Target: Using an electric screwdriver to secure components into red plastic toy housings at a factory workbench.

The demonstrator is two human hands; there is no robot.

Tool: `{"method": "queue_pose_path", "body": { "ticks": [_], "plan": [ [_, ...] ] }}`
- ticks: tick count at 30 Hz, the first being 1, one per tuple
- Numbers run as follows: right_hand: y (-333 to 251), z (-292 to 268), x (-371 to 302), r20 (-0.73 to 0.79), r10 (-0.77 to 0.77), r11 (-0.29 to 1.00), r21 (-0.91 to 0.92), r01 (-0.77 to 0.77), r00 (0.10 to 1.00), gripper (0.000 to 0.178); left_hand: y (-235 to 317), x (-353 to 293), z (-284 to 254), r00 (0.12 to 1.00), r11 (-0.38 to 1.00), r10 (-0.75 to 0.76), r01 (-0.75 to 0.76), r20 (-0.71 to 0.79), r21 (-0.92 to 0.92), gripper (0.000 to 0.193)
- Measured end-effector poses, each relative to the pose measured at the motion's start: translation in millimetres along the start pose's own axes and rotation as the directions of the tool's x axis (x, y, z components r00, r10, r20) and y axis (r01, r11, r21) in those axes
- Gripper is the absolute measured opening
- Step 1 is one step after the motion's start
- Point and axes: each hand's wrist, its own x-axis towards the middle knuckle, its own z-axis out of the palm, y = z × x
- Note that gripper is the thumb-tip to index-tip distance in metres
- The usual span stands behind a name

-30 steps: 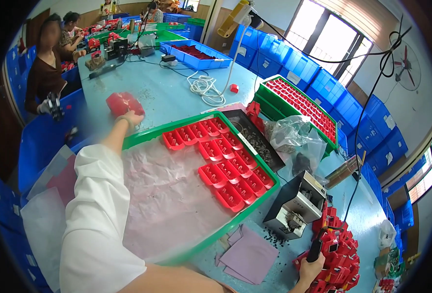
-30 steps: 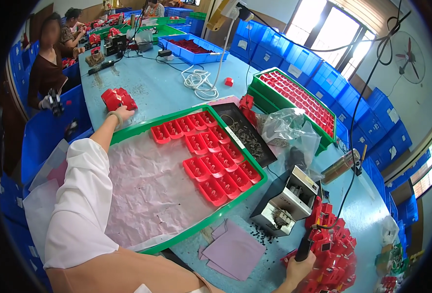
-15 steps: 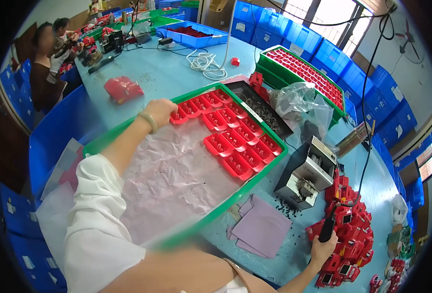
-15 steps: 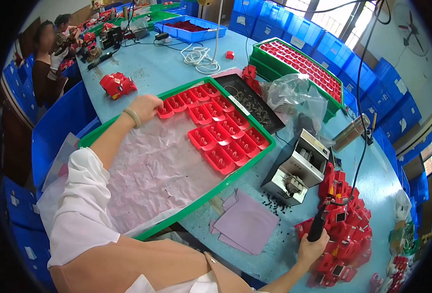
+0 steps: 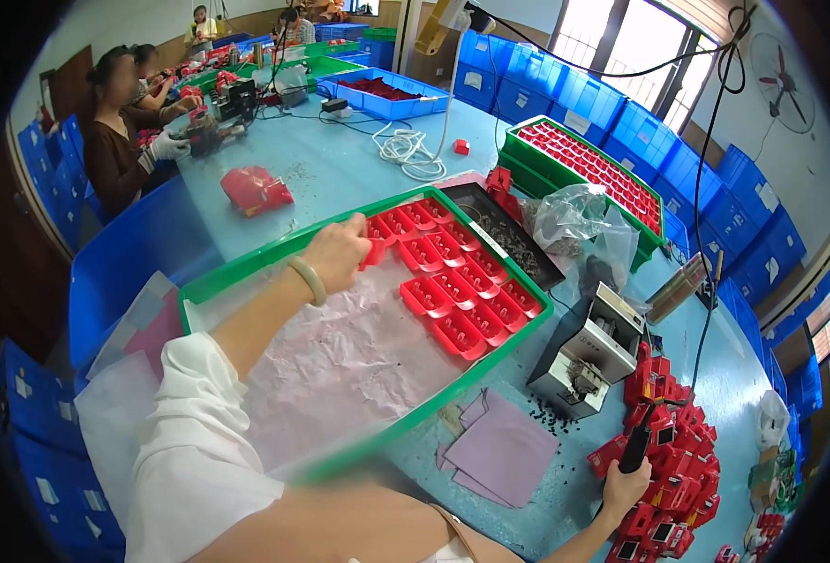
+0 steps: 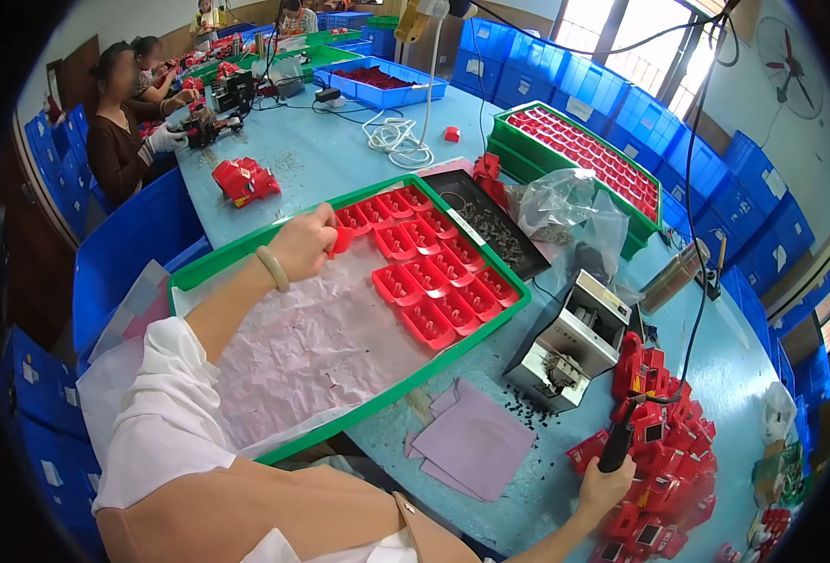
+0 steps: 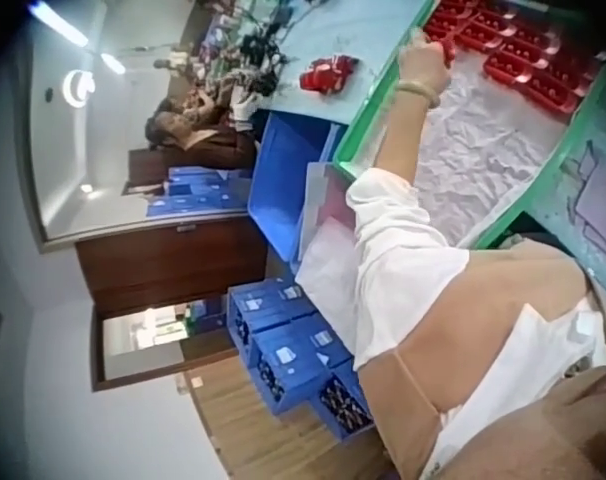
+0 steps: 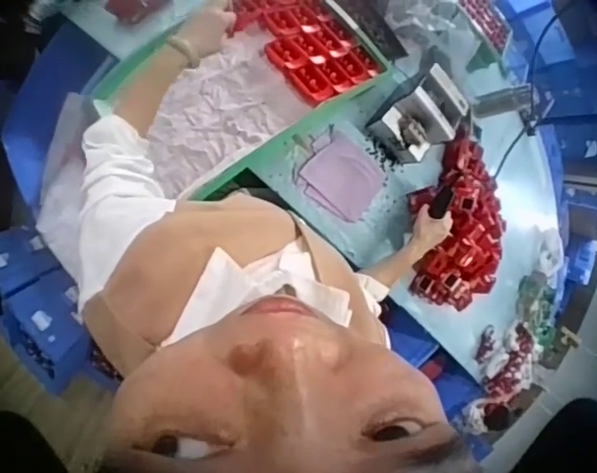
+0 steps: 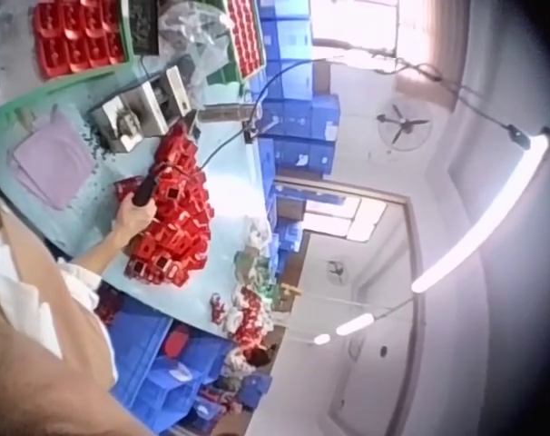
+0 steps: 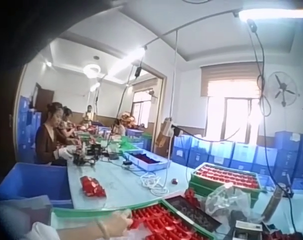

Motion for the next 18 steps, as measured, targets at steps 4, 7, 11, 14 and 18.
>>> {"method": "queue_pose_path", "body": {
  "ticks": [4, 7, 11, 14, 18],
  "plan": [
    [-7, 1, -1, -0.038, 0.013, 1.0, -0.026, -0.014, 0.999, 0.028, 77, 11, -5, 0.973, 0.962, 0.195, -0.214, -0.123, -0.167, 0.006],
    [-10, -13, -4, 0.027, 0.122, 0.992, 0.037, -0.123, 0.992, 0.029, 156, 8, -15, 0.915, 0.882, 0.397, -0.402, -0.072, -0.247, 0.013],
    [2, -28, -7, -0.021, 0.1, 0.973, 0.209, -0.094, 0.995, 0.029, 247, -7, 21, 0.773, 0.69, 0.631, -0.597, -0.065, -0.409, 0.019],
    [9, -43, -12, 0.051, 0.151, 0.894, 0.42, -0.158, 0.987, 0.026, 283, -18, 65, 0.698, 0.62, 0.716, -0.635, 0.003, -0.461, 0.02],
    [2, -73, -15, 0.155, 0.126, 0.768, 0.61, -0.195, 0.98, 0.027, 300, -17, 90, 0.614, 0.57, 0.782, -0.632, 0.11, -0.525, 0.021]
  ]
}}
